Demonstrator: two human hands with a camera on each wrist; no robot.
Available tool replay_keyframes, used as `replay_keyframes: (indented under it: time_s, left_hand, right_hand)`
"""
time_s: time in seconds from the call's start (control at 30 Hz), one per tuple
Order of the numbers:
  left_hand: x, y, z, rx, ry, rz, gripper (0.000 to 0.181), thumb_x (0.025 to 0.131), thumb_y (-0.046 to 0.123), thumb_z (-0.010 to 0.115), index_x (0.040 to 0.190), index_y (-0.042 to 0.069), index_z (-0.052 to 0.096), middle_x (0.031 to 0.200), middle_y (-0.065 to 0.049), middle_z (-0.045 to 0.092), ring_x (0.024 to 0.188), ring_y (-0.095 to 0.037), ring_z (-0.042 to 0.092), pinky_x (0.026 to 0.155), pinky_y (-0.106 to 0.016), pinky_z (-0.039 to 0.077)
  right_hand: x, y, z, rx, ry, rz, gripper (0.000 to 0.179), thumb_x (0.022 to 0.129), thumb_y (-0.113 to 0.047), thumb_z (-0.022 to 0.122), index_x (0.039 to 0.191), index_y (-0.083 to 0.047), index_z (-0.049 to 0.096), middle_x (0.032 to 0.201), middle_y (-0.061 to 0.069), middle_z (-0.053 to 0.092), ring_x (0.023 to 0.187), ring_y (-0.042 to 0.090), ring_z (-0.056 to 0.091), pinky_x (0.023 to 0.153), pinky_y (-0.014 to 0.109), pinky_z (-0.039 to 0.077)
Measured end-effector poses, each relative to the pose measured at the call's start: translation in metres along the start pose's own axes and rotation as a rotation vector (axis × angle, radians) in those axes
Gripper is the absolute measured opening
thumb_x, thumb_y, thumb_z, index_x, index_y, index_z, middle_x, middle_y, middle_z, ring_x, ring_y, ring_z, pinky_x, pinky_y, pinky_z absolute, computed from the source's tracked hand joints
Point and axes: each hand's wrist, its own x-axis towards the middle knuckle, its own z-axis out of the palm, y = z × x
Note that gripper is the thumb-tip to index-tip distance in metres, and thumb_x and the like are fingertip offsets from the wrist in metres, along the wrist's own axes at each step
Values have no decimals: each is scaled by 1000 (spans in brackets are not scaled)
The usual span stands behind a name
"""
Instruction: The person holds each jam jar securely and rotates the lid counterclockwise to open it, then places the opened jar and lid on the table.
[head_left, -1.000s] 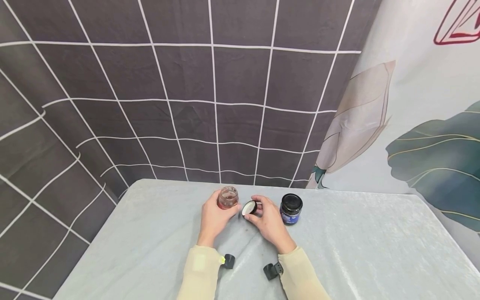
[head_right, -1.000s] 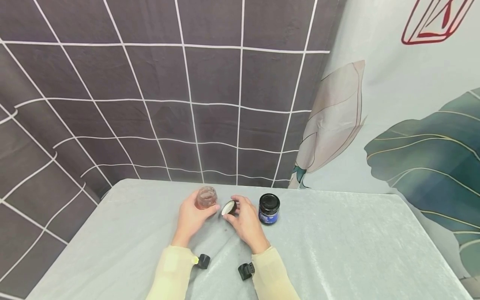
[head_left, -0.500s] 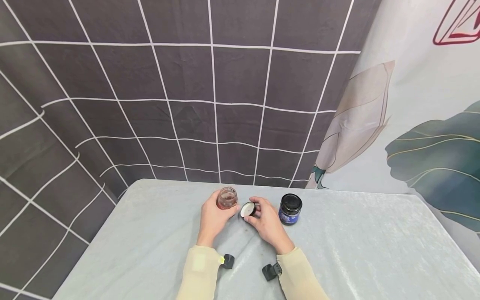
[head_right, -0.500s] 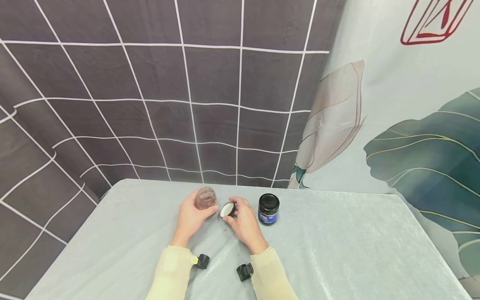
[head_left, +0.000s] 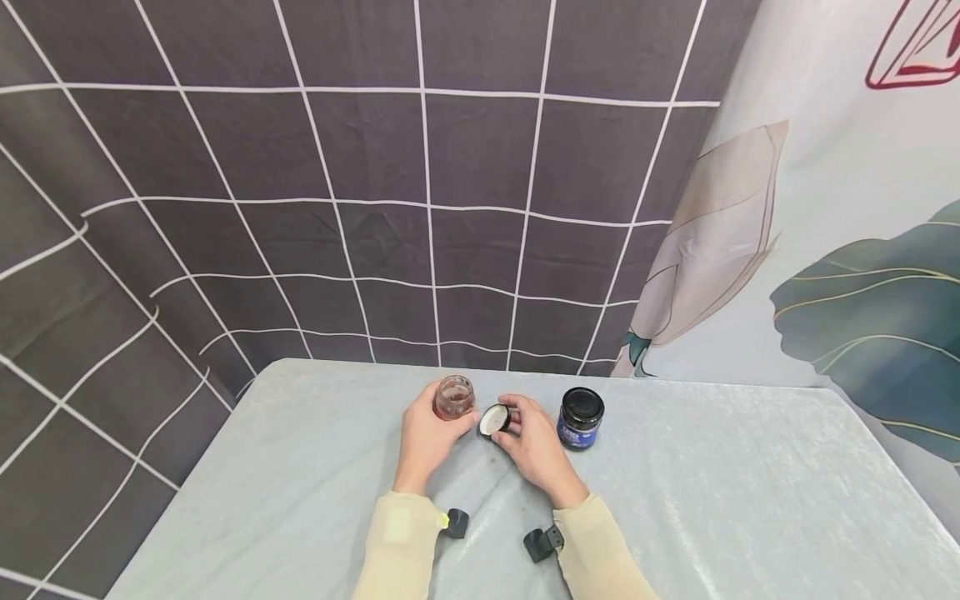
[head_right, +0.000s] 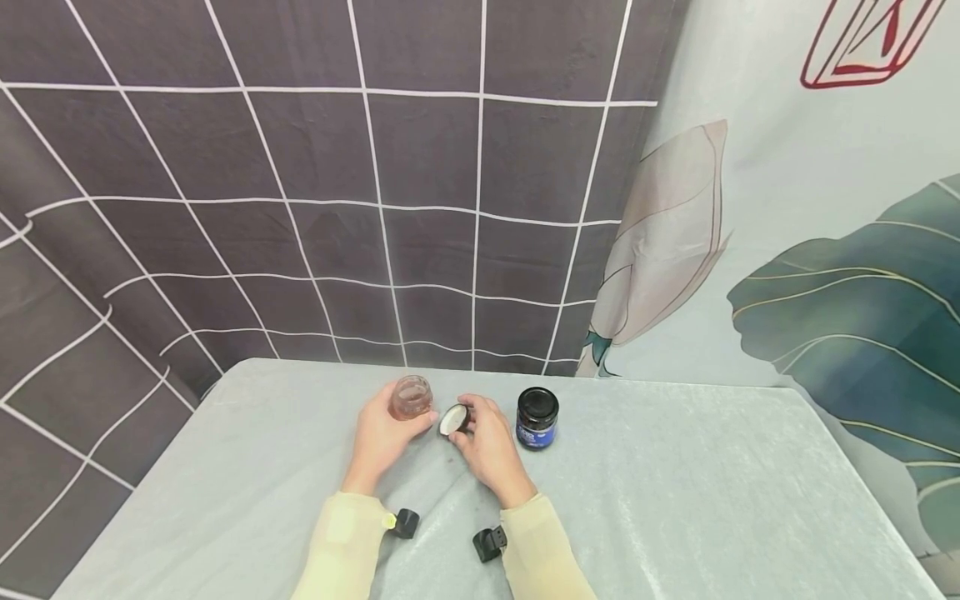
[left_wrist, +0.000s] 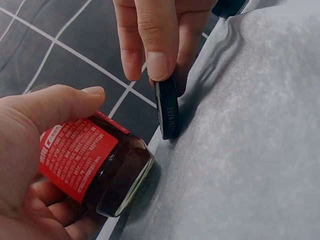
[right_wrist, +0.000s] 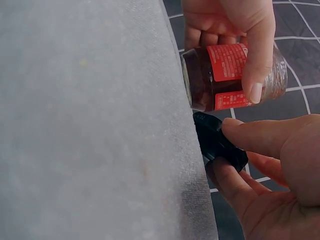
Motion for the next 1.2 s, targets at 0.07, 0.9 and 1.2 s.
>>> replay_keyframes:
  time_s: [0.07, 0.9, 1.2]
  left_hand:
    - [0, 0, 0, 0, 1, 0, 60, 73, 21, 89, 126, 9, 65, 114, -8, 71, 108, -25, 66, 95, -45, 50]
    - [0, -2, 1, 2, -1, -17, 61, 74, 20, 89, 127, 7, 64, 114, -9, 71, 109, -27, 66, 97, -46, 50]
    - [0, -3, 2, 6, 0, -9, 61, 73, 20, 90, 126, 7, 64, 113, -9, 71, 109, -27, 67, 96, -46, 50]
  right_hand:
    - [1, 2, 0, 6, -5, 0, 48, 79, 8, 79, 123, 7, 59, 117, 22, 61, 102, 32, 69, 85, 31, 56]
    - [1, 4, -1, -18, -57, 35, 52, 78, 8, 78, 126, 8, 57, 119, 22, 61, 102, 31, 67, 85, 36, 56]
    - [-1, 3, -2, -20, -64, 41, 53, 77, 8, 78, 126, 8, 57, 117, 22, 62, 102, 33, 67, 85, 37, 56]
